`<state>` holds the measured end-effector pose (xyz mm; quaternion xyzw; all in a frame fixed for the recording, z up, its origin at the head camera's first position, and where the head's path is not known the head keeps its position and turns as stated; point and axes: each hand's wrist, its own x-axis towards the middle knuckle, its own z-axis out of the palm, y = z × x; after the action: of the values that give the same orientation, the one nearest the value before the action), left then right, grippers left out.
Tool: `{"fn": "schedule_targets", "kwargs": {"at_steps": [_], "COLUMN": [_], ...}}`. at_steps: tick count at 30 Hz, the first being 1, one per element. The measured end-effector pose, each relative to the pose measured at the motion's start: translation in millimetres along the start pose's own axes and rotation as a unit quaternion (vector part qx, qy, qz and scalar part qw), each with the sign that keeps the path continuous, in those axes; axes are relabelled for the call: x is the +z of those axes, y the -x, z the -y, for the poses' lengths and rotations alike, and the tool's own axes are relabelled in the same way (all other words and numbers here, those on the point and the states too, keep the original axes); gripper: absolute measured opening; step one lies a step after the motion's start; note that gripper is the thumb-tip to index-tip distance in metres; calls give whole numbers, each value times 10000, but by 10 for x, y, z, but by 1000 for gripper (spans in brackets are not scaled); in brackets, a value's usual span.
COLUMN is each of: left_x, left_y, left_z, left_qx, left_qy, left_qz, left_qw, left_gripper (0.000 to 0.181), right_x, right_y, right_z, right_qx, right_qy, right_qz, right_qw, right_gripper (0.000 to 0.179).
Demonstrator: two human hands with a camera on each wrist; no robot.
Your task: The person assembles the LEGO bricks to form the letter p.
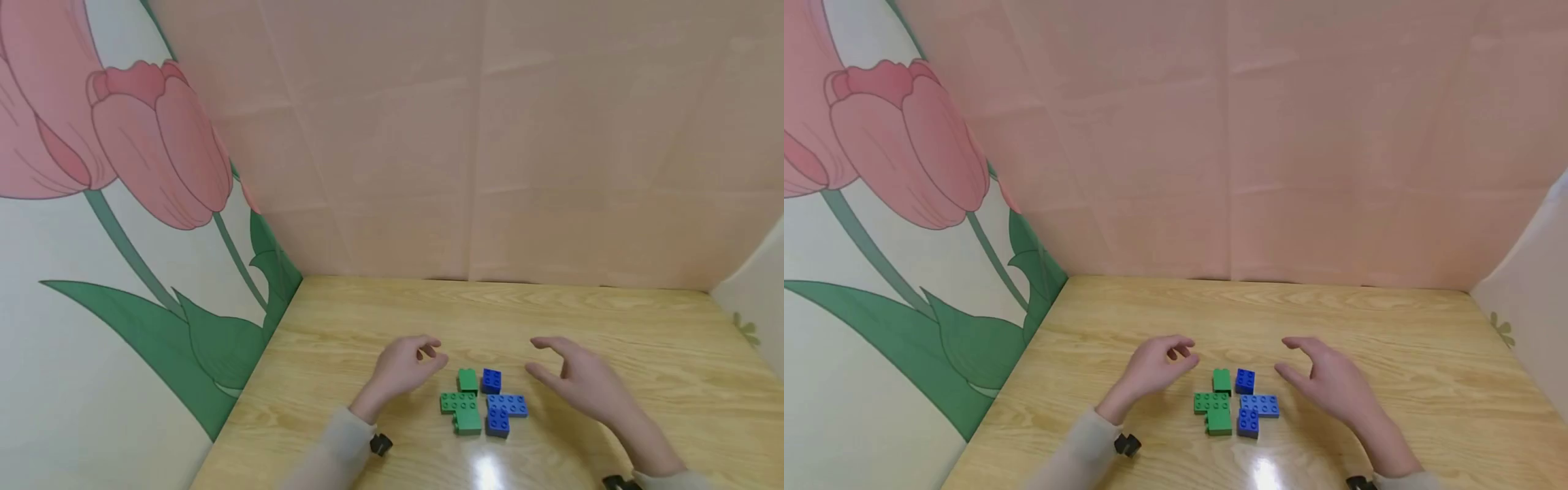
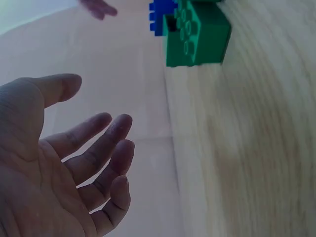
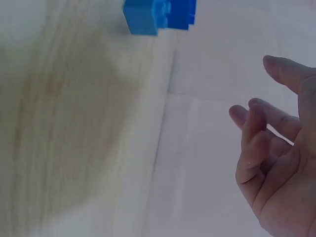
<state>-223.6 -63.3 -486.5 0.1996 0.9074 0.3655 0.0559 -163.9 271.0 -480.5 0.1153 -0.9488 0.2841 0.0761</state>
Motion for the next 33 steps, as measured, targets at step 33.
{"fn": "schedule_targets", "kwargs": {"at_steps": [33], "left_x": [609], "left_y": [-248], "left_z": [97], "left_qx": [236], "left_qy": [-776], "left_qz": [425], "left_qw": [9958], "left_gripper": [47], "right_x": [609], "right_y": [-238], "right_z": [-41], "right_qx": [-526], "right_qy": [118], "right_qz": [671], "right_qw": [9963], "right_gripper": [45]}}
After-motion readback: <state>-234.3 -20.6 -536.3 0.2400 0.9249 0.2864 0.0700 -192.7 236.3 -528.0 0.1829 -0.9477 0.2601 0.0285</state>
